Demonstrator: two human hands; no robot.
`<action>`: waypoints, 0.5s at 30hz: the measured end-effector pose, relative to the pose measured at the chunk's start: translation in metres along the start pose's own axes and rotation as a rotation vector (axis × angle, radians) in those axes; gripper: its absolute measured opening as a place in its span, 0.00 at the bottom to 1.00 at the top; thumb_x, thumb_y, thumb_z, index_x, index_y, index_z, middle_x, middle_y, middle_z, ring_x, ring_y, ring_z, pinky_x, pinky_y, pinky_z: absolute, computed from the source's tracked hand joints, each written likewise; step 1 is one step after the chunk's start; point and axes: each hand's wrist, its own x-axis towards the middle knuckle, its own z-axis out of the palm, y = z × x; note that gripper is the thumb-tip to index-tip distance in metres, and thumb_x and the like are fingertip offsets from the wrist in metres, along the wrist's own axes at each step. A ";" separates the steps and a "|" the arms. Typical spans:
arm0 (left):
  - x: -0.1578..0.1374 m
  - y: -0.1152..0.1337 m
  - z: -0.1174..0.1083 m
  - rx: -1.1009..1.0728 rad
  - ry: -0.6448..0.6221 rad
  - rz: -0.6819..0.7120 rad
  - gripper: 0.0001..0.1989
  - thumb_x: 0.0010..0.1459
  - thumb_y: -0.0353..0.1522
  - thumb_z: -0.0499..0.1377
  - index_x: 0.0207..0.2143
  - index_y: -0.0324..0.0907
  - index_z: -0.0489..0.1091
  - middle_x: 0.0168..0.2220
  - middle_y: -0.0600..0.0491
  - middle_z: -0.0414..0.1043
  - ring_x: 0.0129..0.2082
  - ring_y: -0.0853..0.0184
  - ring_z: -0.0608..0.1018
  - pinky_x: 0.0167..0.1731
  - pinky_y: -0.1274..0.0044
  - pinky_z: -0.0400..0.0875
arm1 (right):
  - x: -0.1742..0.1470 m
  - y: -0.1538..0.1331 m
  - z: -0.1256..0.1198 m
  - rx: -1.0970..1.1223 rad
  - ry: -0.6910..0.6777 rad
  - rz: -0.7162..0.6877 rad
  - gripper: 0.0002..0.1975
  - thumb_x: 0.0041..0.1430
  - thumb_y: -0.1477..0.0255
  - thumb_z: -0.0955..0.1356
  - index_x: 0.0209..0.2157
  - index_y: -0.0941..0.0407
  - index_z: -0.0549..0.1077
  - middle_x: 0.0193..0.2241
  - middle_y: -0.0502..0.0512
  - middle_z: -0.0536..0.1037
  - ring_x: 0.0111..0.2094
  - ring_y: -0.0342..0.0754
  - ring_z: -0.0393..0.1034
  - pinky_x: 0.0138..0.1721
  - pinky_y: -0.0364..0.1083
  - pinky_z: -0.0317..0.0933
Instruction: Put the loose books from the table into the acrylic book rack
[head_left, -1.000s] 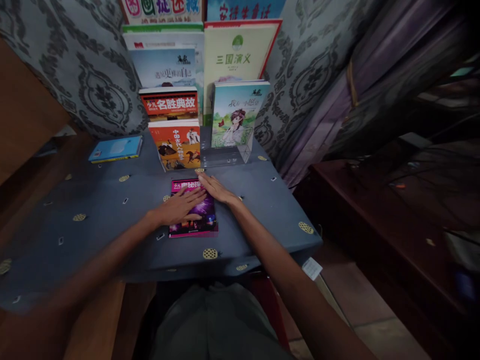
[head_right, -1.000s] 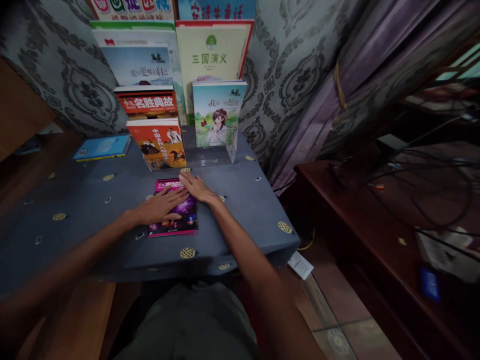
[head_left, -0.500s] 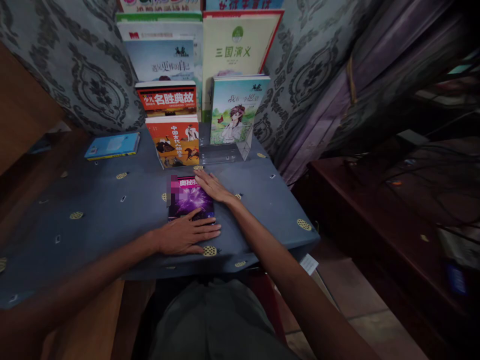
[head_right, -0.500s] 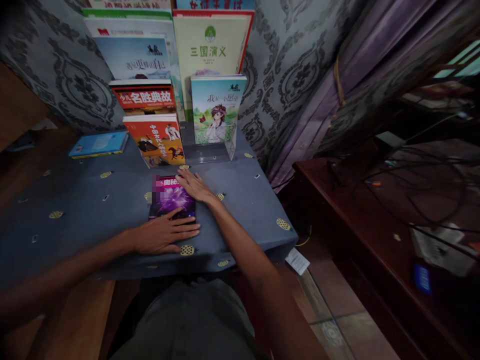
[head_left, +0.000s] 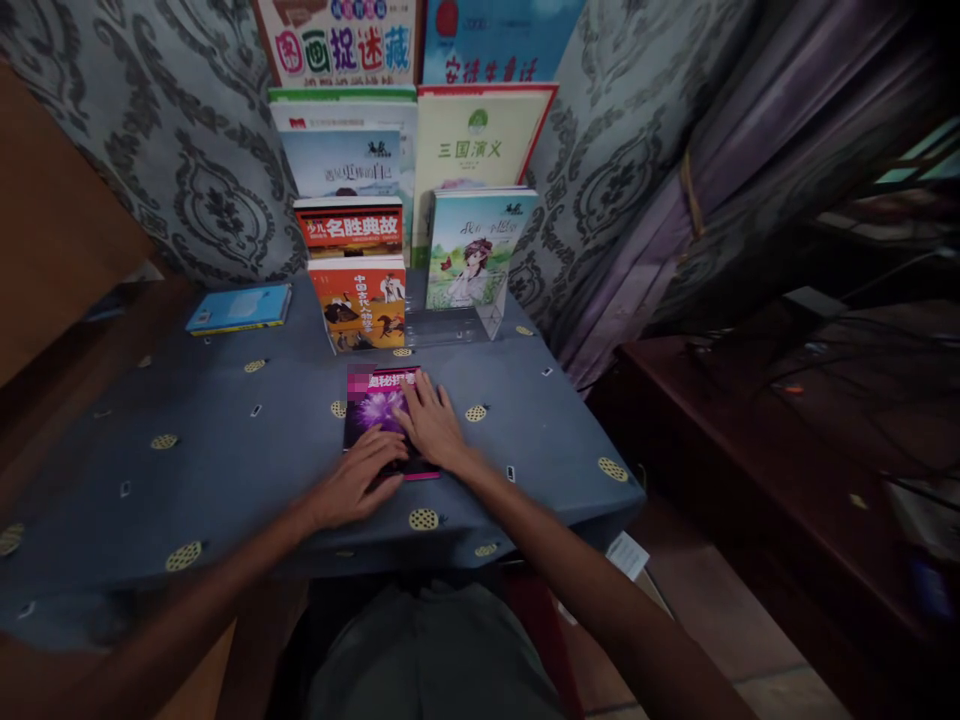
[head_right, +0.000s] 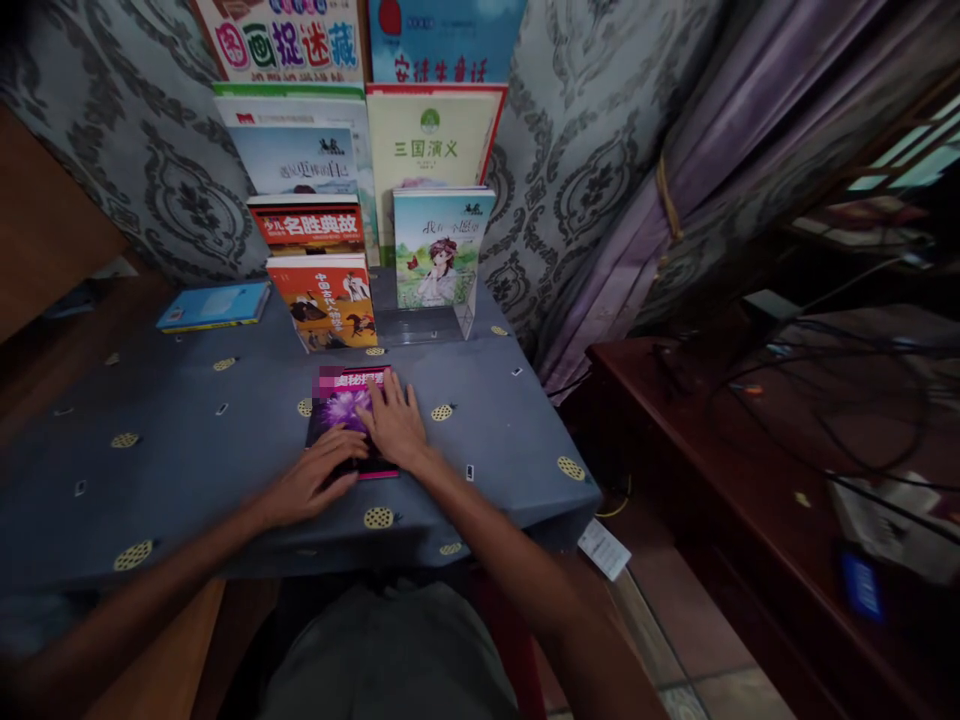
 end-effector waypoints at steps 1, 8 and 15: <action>0.000 -0.001 0.000 -0.048 0.051 -0.033 0.16 0.68 0.38 0.46 0.46 0.42 0.71 0.48 0.45 0.75 0.54 0.62 0.73 0.61 0.65 0.63 | -0.007 -0.002 0.001 -0.005 0.015 0.010 0.30 0.71 0.60 0.56 0.68 0.60 0.55 0.70 0.70 0.46 0.71 0.62 0.40 0.68 0.65 0.41; 0.006 -0.022 0.017 -0.079 0.470 -0.443 0.17 0.67 0.40 0.47 0.53 0.42 0.64 0.58 0.42 0.64 0.62 0.59 0.65 0.62 0.60 0.60 | -0.049 -0.018 0.005 -0.072 0.024 -0.017 0.30 0.68 0.61 0.61 0.67 0.58 0.57 0.70 0.71 0.49 0.70 0.67 0.42 0.66 0.67 0.43; 0.013 -0.036 0.028 -0.460 0.716 -0.585 0.23 0.60 0.39 0.58 0.56 0.43 0.64 0.62 0.43 0.62 0.65 0.56 0.63 0.65 0.61 0.55 | -0.054 -0.018 0.007 -0.079 0.029 -0.049 0.28 0.68 0.64 0.62 0.66 0.58 0.59 0.69 0.70 0.53 0.70 0.67 0.42 0.65 0.66 0.49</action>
